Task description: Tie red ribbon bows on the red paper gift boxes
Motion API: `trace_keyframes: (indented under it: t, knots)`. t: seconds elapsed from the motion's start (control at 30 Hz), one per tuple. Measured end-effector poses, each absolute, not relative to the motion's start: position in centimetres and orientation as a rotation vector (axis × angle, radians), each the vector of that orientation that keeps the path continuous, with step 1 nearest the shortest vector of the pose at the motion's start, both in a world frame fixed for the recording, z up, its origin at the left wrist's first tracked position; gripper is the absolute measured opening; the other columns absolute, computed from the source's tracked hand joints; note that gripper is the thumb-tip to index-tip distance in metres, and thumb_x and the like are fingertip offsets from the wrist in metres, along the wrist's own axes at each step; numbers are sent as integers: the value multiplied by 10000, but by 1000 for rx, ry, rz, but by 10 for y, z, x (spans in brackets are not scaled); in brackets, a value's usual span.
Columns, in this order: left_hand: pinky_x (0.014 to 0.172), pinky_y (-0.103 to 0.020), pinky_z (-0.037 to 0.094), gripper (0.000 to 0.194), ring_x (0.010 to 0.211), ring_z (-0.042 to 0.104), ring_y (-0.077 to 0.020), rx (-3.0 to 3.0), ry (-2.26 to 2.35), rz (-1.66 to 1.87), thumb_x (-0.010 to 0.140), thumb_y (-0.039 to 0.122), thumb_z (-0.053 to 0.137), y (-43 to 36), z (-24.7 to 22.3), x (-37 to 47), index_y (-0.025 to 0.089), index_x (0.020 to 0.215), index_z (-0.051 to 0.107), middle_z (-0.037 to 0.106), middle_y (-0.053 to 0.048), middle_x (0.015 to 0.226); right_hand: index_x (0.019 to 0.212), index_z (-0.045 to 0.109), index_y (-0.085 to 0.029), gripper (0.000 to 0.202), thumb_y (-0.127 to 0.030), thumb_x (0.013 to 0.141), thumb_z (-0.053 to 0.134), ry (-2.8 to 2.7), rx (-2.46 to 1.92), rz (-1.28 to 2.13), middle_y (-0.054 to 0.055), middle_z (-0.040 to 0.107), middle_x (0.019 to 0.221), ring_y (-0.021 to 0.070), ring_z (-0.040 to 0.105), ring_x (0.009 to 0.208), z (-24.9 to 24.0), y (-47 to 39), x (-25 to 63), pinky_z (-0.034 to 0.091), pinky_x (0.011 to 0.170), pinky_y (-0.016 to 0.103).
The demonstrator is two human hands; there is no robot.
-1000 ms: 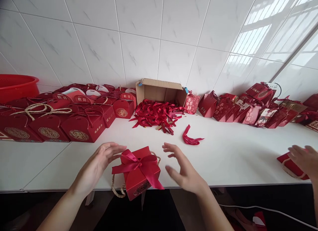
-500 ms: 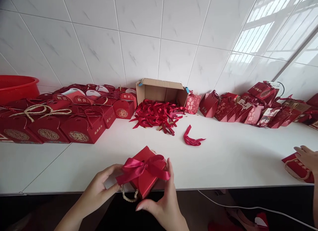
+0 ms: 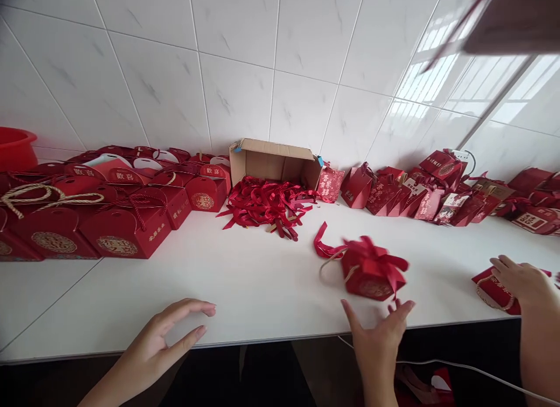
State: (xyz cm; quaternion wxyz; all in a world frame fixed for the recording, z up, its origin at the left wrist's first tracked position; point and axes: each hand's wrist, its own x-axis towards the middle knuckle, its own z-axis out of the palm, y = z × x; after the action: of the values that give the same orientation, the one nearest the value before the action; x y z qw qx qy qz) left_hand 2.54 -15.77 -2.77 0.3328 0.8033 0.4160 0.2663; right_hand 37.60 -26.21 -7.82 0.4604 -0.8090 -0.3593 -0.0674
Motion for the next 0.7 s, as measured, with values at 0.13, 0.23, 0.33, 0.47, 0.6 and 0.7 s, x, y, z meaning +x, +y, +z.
trace_keyframes:
  t: [0.13, 0.23, 0.33, 0.47, 0.6, 0.7]
  knots:
    - [928, -304, 527, 219, 1049, 636, -207, 2095, 1100, 702, 856, 352, 557, -159, -27, 27, 303, 1040, 665, 692, -10, 1079, 1441, 287, -49, 828, -579, 833, 471, -903, -2182, -283, 304, 391, 1390, 517, 311, 1304, -95, -258, 380, 241, 997, 728]
    - [906, -317, 539, 205, 1020, 645, -214, 2090, 1100, 708, 859, 344, 549, -160, -25, 28, 287, 1015, 669, 695, -26, 1057, 1313, 492, -214, 527, -509, 884, 412, -1058, -2205, -272, 206, 517, 1310, 499, 384, 1262, -102, -255, 377, 176, 937, 807]
    - [882, -324, 549, 195, 994, 649, -221, 2088, 1088, 721, 858, 342, 550, -160, -23, 29, 276, 994, 672, 697, -42, 1034, 1259, 540, -218, 478, -473, 872, 422, -1178, -2144, -205, 174, 527, 1286, 427, 479, 1206, -95, -246, 386, 332, 953, 703]
    - [872, -320, 548, 181, 978, 649, -220, 2092, 1079, 739, 846, 339, 562, -161, -22, 29, 274, 971, 677, 698, -43, 1019, 1384, 428, -279, 547, -443, 863, 459, -1432, -2109, 12, 124, 336, 1462, 374, 354, 1340, -72, -214, 403, 457, 934, 546]
    - [887, -333, 537, 186, 994, 641, -222, 2110, 1085, 702, 863, 342, 537, -162, -19, 29, 273, 976, 668, 691, -44, 1030, 1368, 469, -258, 484, -347, 894, 430, -1600, -2186, 146, 154, 266, 1512, 401, 270, 1383, -57, -174, 408, 358, 982, 647]
    - [885, -330, 538, 193, 1001, 638, -221, 2106, 1098, 678, 871, 353, 526, -163, -18, 29, 272, 977, 666, 685, -45, 1040, 1341, 510, -195, 453, -261, 916, 366, -1694, -2179, 210, 173, 385, 1464, 367, 319, 1374, -56, -159, 396, 299, 1029, 653]
